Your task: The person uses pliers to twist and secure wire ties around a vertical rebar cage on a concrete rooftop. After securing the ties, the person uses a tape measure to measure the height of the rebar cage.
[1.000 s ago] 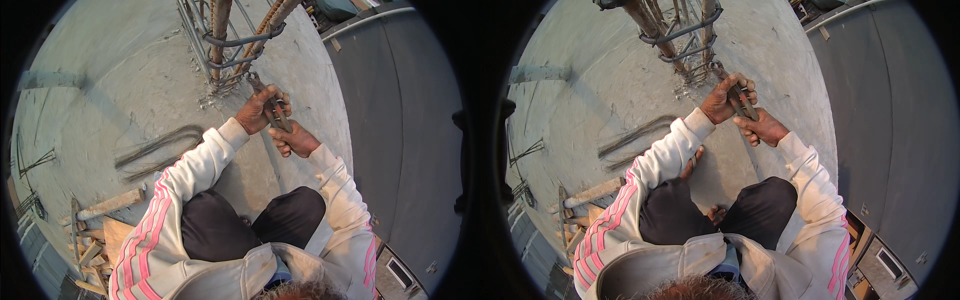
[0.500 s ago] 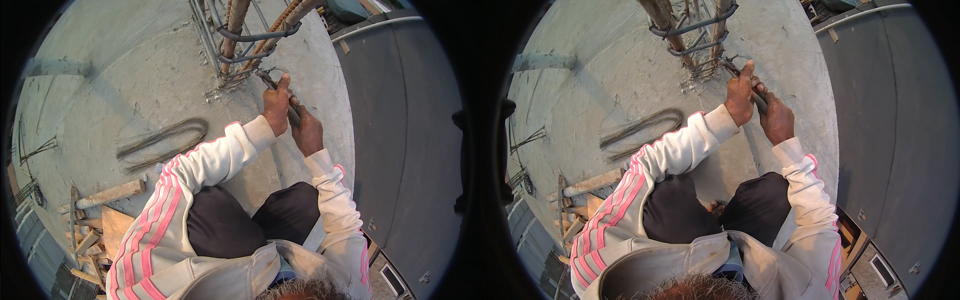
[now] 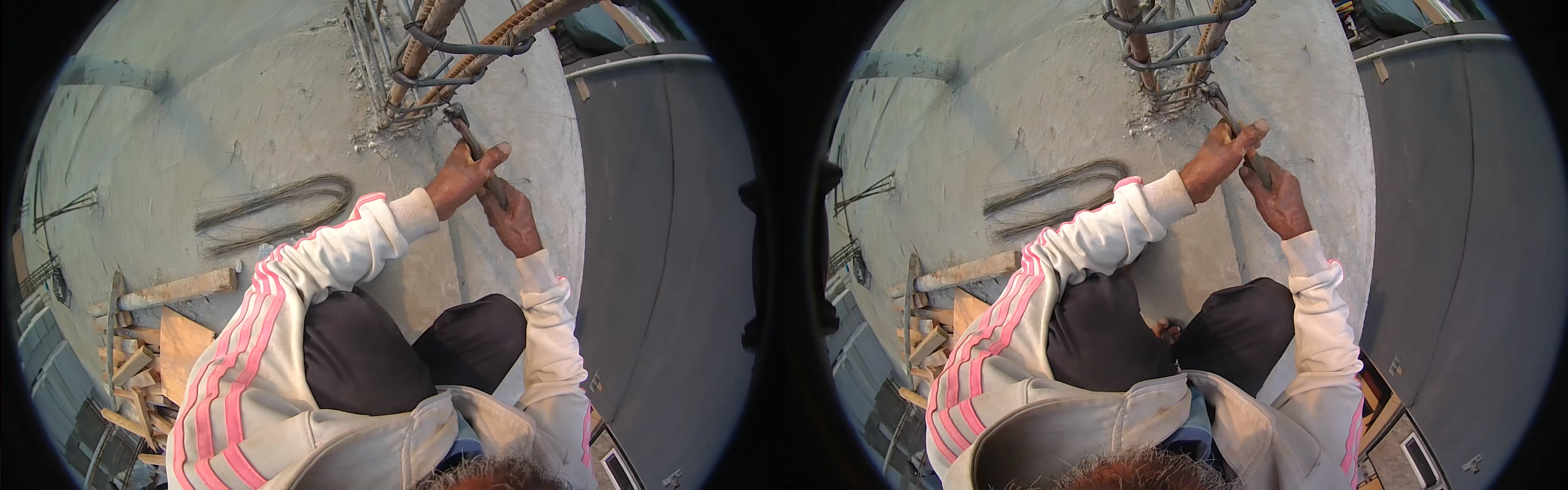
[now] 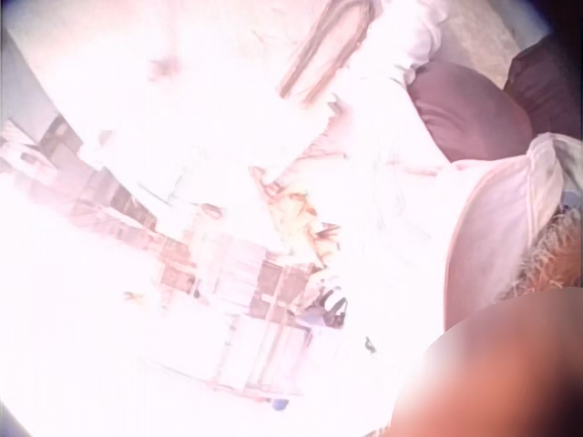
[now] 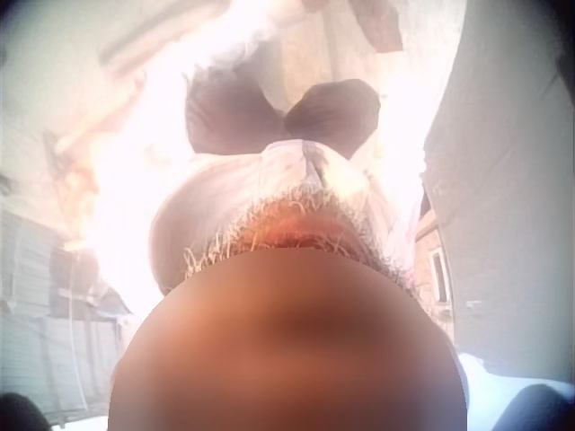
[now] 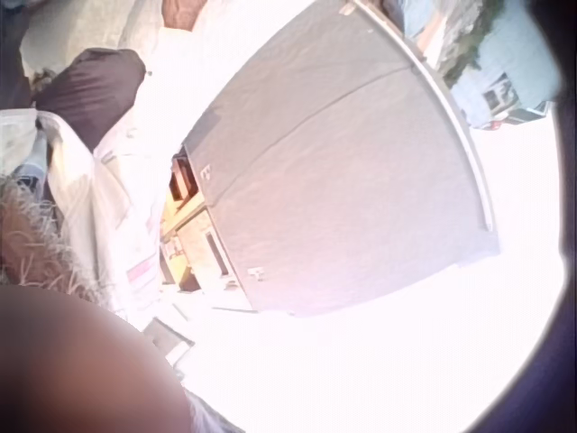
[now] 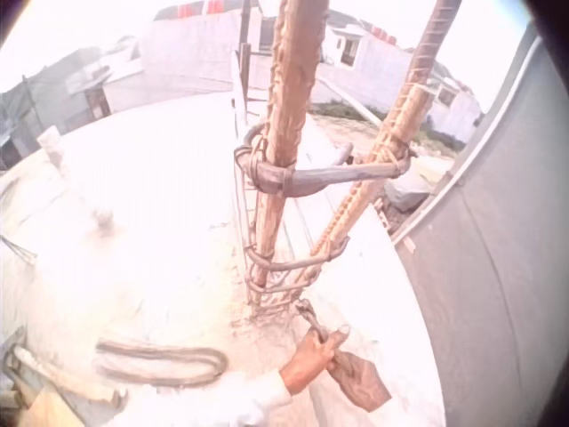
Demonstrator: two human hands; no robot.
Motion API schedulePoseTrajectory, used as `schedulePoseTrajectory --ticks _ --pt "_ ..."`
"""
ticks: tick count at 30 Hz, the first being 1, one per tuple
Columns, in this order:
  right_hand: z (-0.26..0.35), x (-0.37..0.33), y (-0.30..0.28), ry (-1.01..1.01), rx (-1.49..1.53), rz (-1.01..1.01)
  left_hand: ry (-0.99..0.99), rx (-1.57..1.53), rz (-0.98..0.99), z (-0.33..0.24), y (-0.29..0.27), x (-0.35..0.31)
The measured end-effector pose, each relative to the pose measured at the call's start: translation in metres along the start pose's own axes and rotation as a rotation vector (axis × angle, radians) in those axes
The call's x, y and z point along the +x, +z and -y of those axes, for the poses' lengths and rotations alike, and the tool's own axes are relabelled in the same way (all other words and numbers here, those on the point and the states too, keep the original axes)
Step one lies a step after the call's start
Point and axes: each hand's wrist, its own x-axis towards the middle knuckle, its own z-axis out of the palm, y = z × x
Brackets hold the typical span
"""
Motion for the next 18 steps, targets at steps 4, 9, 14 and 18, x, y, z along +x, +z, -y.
schedulePoseTrajectory --ticks 4,9,14,18 --pt "0.005 -0.001 -0.032 0.32 0.767 0.685 -0.076 0.114 0.369 0.008 -0.061 -0.071" --pt "-0.004 0.008 0.002 0.055 0.065 0.122 -0.213 0.17 0.199 -0.011 -0.138 -0.138" --pt "0.004 0.002 -0.012 0.062 0.488 0.333 -0.034 0.083 -0.185 -0.082 -0.154 -0.194" --pt "0.021 0.001 -0.023 0.165 0.968 0.695 0.247 0.169 -0.222 -0.154 -0.122 -0.234"
